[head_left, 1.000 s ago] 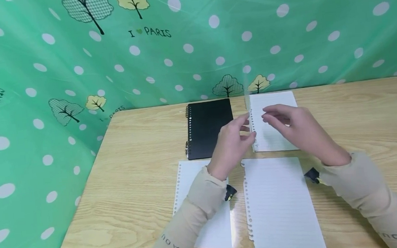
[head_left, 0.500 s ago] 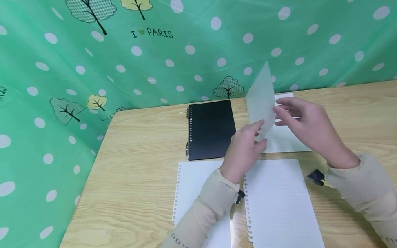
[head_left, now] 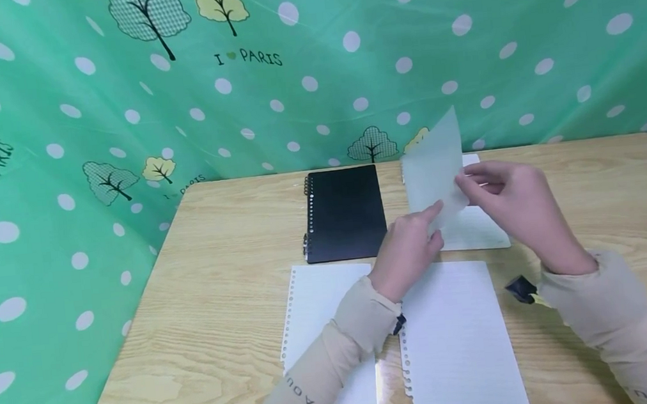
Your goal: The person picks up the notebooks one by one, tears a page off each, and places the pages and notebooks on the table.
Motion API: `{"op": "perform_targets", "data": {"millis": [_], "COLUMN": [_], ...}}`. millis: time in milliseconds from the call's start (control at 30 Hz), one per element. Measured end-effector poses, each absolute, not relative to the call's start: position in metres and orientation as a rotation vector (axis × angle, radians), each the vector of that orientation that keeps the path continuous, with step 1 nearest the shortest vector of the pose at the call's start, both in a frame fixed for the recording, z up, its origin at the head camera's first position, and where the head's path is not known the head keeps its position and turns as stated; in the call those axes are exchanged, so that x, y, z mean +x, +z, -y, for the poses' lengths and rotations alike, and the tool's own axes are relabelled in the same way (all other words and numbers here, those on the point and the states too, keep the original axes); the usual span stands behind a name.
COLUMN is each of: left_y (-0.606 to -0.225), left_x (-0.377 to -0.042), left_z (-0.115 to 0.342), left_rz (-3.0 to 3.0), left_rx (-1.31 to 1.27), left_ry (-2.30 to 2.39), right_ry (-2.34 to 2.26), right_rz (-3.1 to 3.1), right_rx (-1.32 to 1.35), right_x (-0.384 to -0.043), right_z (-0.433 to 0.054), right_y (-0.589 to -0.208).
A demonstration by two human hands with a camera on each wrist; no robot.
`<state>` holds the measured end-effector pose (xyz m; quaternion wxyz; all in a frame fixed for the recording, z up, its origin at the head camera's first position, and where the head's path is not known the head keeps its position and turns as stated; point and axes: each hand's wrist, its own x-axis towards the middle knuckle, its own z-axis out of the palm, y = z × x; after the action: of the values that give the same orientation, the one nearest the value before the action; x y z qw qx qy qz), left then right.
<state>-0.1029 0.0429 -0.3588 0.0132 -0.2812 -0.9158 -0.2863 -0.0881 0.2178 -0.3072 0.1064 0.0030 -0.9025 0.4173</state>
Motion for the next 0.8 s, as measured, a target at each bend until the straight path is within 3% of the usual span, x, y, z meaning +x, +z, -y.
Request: {"op": "perform_targets", "data": {"millis": [800], "left_y": [-0.367], "left_x": [-0.102], "left_z": [-0.047], "left_rz": [2.868], "left_rx": [-0.923], "left_ry": [-0.632], "right_ry": [1.154], "right_rz": [2.789], "right_rx": [0.027], "right_x": [-0.088], "right_z": [-0.246], "right_y": [-0.308]}}
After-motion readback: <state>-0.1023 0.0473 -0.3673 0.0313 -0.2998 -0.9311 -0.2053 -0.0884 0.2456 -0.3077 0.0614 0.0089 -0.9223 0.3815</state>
